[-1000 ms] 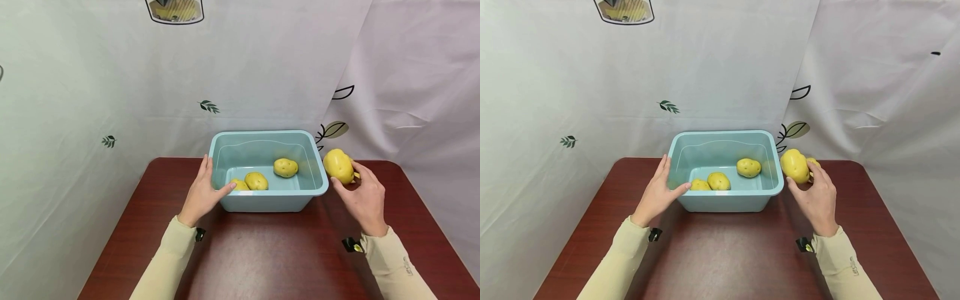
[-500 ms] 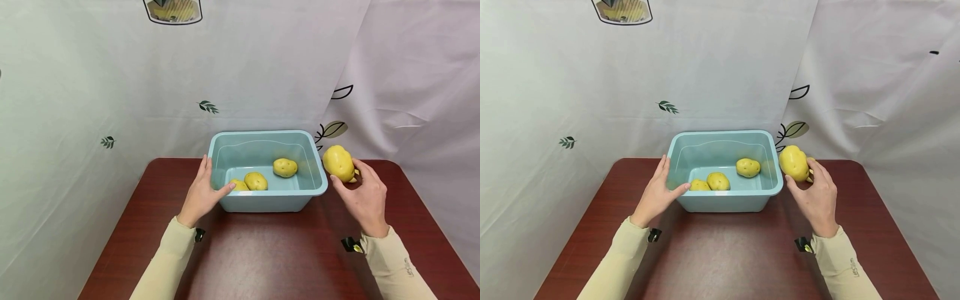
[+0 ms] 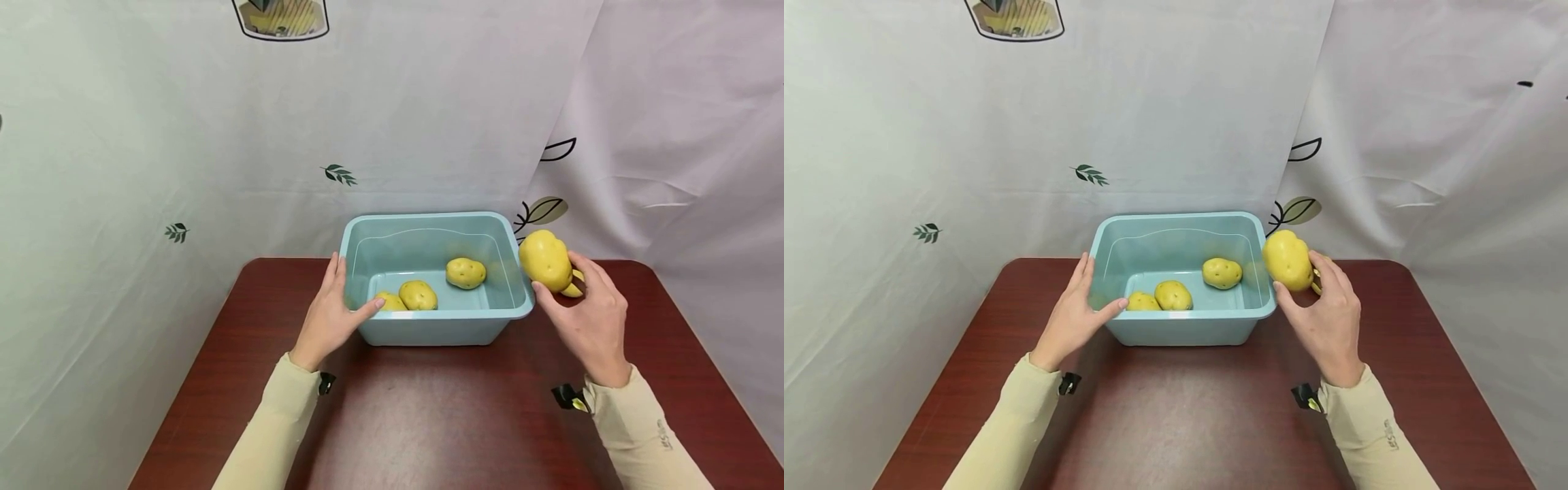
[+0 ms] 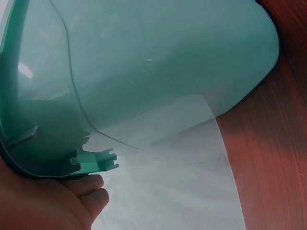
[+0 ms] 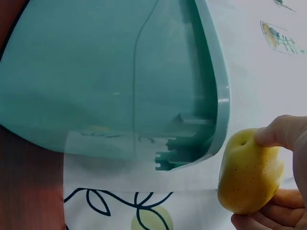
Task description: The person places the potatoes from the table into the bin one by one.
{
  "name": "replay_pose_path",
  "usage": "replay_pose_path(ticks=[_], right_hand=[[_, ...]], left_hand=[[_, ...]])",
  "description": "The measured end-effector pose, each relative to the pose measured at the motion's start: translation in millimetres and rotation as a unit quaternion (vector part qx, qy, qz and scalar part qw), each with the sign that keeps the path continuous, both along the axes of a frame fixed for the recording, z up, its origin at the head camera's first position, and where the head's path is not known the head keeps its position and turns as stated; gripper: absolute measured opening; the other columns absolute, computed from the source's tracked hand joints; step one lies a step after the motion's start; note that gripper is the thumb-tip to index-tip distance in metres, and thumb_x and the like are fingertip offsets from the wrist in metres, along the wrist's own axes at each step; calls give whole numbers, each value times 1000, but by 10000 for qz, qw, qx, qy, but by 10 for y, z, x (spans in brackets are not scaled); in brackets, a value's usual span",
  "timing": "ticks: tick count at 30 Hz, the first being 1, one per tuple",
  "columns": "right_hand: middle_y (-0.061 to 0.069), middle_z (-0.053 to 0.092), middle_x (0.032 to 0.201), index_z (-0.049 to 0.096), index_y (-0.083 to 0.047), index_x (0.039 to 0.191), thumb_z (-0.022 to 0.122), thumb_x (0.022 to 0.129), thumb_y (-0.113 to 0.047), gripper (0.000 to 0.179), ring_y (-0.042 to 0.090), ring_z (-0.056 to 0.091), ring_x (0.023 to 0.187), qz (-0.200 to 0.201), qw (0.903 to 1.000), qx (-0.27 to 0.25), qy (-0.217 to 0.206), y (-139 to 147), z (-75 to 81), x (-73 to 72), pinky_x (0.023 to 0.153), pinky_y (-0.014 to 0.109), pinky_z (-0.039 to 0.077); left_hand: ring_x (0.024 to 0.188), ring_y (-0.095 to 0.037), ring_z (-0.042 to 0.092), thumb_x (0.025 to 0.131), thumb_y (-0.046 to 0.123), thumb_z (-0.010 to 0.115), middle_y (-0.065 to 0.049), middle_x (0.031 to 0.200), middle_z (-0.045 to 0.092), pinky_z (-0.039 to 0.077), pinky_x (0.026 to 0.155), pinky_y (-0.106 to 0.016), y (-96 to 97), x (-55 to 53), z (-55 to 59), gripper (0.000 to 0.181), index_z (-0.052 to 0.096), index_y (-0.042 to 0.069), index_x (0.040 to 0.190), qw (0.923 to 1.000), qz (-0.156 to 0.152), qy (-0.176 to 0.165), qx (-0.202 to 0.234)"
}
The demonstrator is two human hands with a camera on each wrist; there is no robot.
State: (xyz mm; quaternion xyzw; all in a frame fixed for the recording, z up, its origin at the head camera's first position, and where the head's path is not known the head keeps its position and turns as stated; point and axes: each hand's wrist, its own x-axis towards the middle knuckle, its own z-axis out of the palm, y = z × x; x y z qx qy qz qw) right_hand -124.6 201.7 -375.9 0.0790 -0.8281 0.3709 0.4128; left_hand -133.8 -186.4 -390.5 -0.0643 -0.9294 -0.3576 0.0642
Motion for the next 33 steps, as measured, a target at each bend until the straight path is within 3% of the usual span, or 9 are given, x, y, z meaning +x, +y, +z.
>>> replay_pose_path(ticks=[17, 33], right_hand=[[22, 66, 120, 66, 4, 128, 89, 68, -1, 65, 38, 65, 104, 405, 9992, -53, 21, -164, 49, 2, 88, 6, 44], [24, 66, 119, 64, 6, 129, 88, 70, -7, 66, 37, 61, 106, 503, 9982, 332, -8, -248, 33, -11, 93, 5, 37]], left_hand=[[151, -28, 23, 84, 72, 64, 0, 169, -1, 34, 112, -55, 11, 9, 2, 114, 11, 6, 161, 10000, -8, -4, 5], [151, -28, 23, 83, 75, 61, -1, 169, -1, 35, 111, -55, 5, 2, 3, 116, 12, 6, 161, 10000, -17, 13, -30]])
